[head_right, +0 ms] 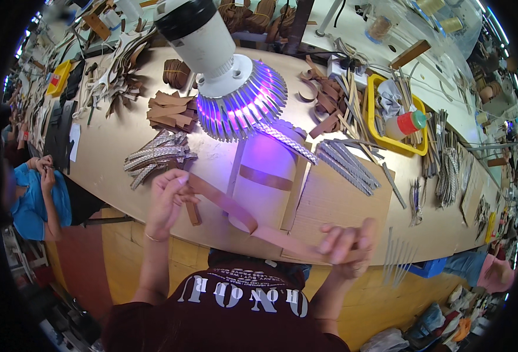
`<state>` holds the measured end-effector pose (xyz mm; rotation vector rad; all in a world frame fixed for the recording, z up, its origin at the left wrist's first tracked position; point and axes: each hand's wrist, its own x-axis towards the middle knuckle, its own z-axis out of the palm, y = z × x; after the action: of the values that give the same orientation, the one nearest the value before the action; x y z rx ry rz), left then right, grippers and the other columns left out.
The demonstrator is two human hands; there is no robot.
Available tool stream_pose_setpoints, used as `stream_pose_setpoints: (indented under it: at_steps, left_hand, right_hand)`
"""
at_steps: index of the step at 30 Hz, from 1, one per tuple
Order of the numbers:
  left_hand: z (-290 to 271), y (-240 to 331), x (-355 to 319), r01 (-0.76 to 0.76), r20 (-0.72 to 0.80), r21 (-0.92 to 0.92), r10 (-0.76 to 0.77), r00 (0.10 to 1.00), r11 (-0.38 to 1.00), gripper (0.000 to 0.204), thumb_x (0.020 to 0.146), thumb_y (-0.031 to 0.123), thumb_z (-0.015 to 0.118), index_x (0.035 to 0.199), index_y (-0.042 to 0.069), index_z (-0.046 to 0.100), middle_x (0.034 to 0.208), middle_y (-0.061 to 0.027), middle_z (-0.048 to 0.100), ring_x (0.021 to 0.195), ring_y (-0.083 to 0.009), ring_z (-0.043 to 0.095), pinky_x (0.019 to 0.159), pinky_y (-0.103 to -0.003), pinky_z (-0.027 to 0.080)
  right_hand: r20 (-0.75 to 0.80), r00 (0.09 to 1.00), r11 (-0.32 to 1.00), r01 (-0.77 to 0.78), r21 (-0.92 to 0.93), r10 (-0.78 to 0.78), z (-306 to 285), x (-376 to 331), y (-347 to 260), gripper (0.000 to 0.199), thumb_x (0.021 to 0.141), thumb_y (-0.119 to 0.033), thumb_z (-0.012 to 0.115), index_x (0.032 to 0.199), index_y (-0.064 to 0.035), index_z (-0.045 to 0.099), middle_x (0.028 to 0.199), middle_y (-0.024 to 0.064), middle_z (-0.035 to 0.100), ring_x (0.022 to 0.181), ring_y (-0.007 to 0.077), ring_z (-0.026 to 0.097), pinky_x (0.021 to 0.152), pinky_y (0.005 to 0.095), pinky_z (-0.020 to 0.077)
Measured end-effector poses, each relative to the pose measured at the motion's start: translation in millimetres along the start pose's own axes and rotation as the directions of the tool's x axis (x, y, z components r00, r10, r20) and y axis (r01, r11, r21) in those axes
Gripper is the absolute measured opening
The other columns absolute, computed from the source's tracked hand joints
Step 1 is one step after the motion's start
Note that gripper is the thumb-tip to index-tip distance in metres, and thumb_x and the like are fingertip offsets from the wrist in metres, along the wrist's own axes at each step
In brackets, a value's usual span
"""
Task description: The person repeatedly picks up braided cords and wraps them around a cylindrical cardboard form, stacking them in layers. The person handles the cords by hand, aligning and pressing them into place on the form. The person occasionally adjusts the stack and repositions the form on the workbench.
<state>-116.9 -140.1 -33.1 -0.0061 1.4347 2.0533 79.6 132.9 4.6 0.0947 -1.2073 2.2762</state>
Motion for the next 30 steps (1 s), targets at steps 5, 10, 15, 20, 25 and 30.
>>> stream_pose_setpoints:
  at_steps: [5, 10, 15, 20, 25, 30]
  left_hand:
    - [-31, -6, 3, 0.033, -0.180, 0.879, 0.266, 0.947, 0.476, 0.023, 0.088, 0.009, 0.067, 0.108, -0.003, 0.064, 0.089, -0.0138, 0.068, 0.080, -0.0237, 0.070, 0.067, -0.031, 0.057]
    - [9, -9, -9, -0.229, 0.034, 0.951, 0.666, 0.745, 0.207, 0.030, 0.084, 0.004, 0.069, 0.113, -0.002, 0.064, 0.091, -0.0067, 0.068, 0.094, -0.0153, 0.062, 0.082, -0.032, 0.051]
    - [59, -9, -28, -0.096, 0.251, 0.361, 0.002, 0.968, 0.928, 0.024, 0.091, 0.012, 0.068, 0.112, 0.000, 0.064, 0.094, -0.0039, 0.068, 0.086, -0.0105, 0.063, 0.076, -0.026, 0.051]
    - [63, -21, -21, 0.177, 0.284, -0.028, -0.162, 0.945, 0.984, 0.018, 0.093, 0.015, 0.068, 0.103, 0.002, 0.063, 0.085, -0.0020, 0.067, 0.071, -0.0052, 0.062, 0.062, -0.018, 0.047]
    - [43, -36, -7, 0.164, 0.078, 0.015, -0.164, 0.983, 0.986, 0.015, 0.091, 0.015, 0.070, 0.096, 0.003, 0.062, 0.078, -0.0008, 0.065, 0.063, -0.0039, 0.059, 0.051, -0.017, 0.042]
    - [41, -49, -5, 0.239, 0.081, -0.023, -0.236, 0.968, 0.971, 0.010, 0.092, 0.012, 0.068, 0.092, 0.005, 0.061, 0.074, 0.0007, 0.062, 0.059, -0.0025, 0.055, 0.050, -0.017, 0.039]
  right_hand:
    - [-0.138, 0.977, 0.959, -0.192, -0.210, 0.166, -5, 10, -25, 0.030, 0.093, -0.025, 0.068, 0.102, -0.0087, 0.044, 0.070, 0.0051, 0.057, 0.065, 0.0175, 0.062, 0.080, 0.0371, 0.0526]
    - [-0.376, 0.823, 0.529, -0.563, -0.635, 0.425, 38, 24, 0, 0.016, 0.097, -0.007, 0.059, 0.111, -0.0047, 0.053, 0.080, 0.0091, 0.066, 0.064, 0.0177, 0.064, 0.061, 0.0278, 0.0519]
    - [-0.055, 0.887, 0.367, -0.246, -0.897, 0.459, 78, 38, 32, 0.028, 0.095, -0.006, 0.061, 0.122, -0.0056, 0.053, 0.074, 0.0109, 0.067, 0.064, 0.0188, 0.066, 0.059, 0.0297, 0.0511]
    - [-0.054, 0.901, 0.338, -0.216, -0.916, 0.430, 85, 40, 43, 0.032, 0.094, -0.004, 0.062, 0.124, -0.0025, 0.052, 0.066, 0.0044, 0.061, 0.062, 0.0105, 0.058, 0.058, 0.0246, 0.0450]
    - [-0.160, 0.917, 0.403, -0.311, -0.861, 0.366, 59, 39, 42, 0.036, 0.093, -0.007, 0.065, 0.126, -0.0046, 0.050, 0.063, 0.0006, 0.051, 0.055, 0.0073, 0.043, 0.050, 0.0243, 0.0345]
    - [-0.252, 0.918, 0.266, -0.337, -0.903, 0.306, 42, 40, 36, 0.025, 0.093, -0.007, 0.066, 0.113, -0.0036, 0.051, 0.063, 0.0008, 0.055, 0.054, 0.0044, 0.042, 0.049, 0.0225, 0.0305]
